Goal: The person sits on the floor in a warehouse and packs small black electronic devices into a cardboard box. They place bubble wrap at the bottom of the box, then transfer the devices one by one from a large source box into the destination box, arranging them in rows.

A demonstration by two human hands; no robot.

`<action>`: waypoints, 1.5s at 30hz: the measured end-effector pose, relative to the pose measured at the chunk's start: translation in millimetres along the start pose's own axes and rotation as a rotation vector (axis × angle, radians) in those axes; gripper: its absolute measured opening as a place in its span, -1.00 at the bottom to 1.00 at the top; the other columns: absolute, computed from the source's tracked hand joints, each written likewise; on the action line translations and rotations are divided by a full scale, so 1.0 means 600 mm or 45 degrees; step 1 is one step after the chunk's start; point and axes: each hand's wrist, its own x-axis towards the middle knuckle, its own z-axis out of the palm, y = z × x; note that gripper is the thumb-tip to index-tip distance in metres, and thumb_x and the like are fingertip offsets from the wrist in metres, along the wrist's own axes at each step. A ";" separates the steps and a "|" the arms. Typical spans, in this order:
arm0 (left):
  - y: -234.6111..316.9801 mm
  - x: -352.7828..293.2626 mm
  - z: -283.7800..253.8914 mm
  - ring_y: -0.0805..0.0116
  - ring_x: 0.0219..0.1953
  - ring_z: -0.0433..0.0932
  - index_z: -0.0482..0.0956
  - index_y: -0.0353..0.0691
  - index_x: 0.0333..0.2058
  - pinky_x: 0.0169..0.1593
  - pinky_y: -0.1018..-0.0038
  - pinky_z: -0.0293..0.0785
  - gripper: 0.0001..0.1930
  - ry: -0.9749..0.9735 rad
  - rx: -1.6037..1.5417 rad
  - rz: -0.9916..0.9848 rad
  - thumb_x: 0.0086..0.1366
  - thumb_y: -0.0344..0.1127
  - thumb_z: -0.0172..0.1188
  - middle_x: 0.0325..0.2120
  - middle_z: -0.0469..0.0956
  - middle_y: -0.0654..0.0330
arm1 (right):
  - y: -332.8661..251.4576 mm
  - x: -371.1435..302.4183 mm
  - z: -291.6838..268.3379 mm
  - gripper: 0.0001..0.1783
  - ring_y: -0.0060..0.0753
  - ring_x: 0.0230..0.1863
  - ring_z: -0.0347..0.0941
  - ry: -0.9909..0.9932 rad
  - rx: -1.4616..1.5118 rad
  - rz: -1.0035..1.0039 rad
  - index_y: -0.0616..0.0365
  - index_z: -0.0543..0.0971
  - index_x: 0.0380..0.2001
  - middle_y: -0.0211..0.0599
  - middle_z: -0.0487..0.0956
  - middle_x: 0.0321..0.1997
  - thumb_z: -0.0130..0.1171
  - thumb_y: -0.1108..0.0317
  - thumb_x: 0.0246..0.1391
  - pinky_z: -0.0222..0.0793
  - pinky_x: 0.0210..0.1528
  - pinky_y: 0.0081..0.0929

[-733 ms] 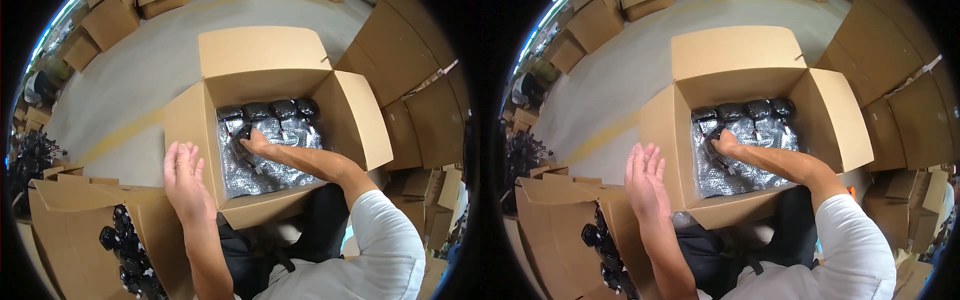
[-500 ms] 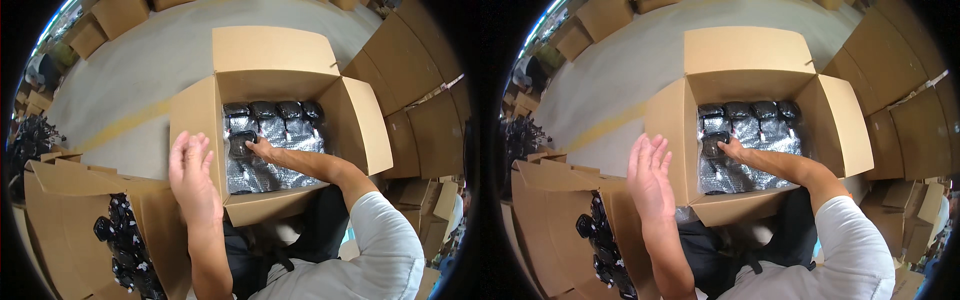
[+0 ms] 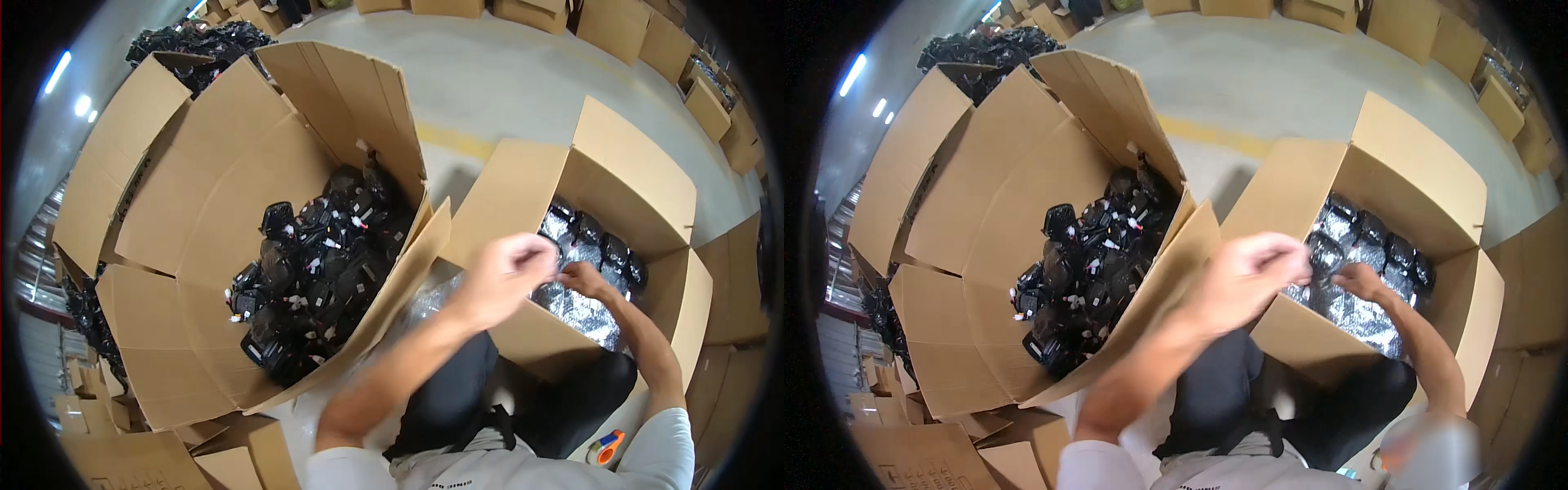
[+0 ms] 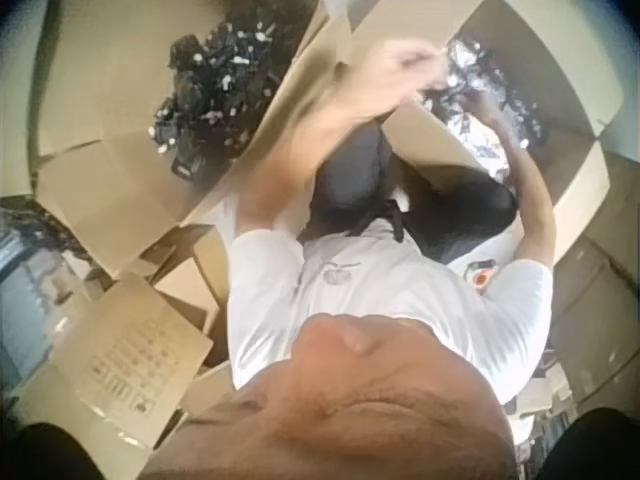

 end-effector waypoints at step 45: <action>0.224 -0.208 -0.423 0.10 0.27 0.42 0.35 -0.08 0.32 0.37 0.02 0.30 -0.07 0.429 -0.337 0.446 0.06 0.25 0.47 0.25 0.45 0.21 | -0.337 -0.229 -0.108 -0.63 -0.47 -0.07 0.58 0.280 0.415 -0.518 0.33 0.60 0.02 -0.23 0.69 -0.11 0.21 0.24 0.32 0.51 0.02 -0.44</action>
